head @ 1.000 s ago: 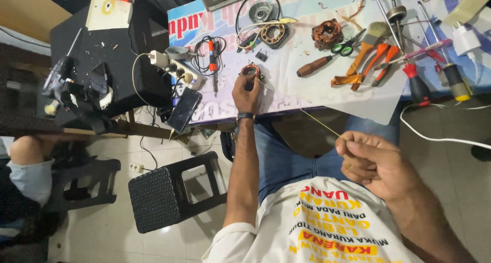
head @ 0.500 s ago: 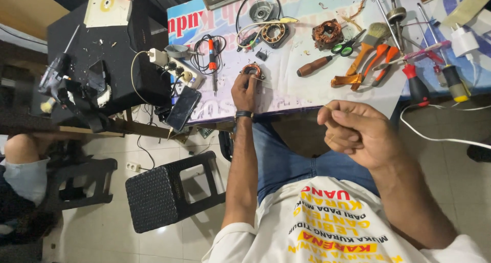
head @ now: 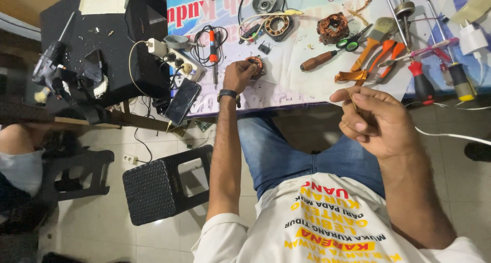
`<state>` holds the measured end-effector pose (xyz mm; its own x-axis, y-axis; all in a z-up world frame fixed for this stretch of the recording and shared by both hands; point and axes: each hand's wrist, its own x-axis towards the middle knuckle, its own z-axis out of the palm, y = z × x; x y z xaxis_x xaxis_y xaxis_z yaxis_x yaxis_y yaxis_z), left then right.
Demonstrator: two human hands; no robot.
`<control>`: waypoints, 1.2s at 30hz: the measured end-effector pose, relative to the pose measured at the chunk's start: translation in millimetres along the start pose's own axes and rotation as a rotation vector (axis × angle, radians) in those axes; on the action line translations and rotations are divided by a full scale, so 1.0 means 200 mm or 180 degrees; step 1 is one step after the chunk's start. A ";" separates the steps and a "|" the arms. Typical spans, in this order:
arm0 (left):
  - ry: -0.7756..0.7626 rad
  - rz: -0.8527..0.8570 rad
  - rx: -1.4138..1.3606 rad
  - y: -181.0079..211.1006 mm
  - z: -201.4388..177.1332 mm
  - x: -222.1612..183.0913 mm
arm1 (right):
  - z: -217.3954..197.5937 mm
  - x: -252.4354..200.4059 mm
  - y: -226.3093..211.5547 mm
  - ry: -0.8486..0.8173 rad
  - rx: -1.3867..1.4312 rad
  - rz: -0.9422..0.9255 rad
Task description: The person winds enameled copper wire around a motor stator core, holding the stator with one hand while pulling and looping wire around its teeth with the other, gradually building up wire turns on the component.
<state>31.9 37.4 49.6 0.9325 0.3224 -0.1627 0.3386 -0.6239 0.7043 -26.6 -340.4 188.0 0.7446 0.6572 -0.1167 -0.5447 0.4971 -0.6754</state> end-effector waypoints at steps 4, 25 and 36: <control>-0.0043 0.0229 -0.0518 -0.02 0.00 -0.03 | -0.02 -0.04 -0.03 0.0220 -0.0012 -0.0094; 0.1055 0.1504 -0.0391 -0.11 0.16 -0.17 | -0.02 -0.37 0.17 0.0373 -0.0217 0.0670; 0.1259 0.1382 -0.0220 -0.14 0.24 -0.15 | -0.05 -0.57 0.41 0.0623 -0.0870 0.1153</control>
<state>1.0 11.4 2.7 0.8618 0.2970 0.4113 -0.0851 -0.7146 0.6943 -152.1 -379.5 138.1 0.5989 0.6286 -0.4961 -0.6802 0.0724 -0.7294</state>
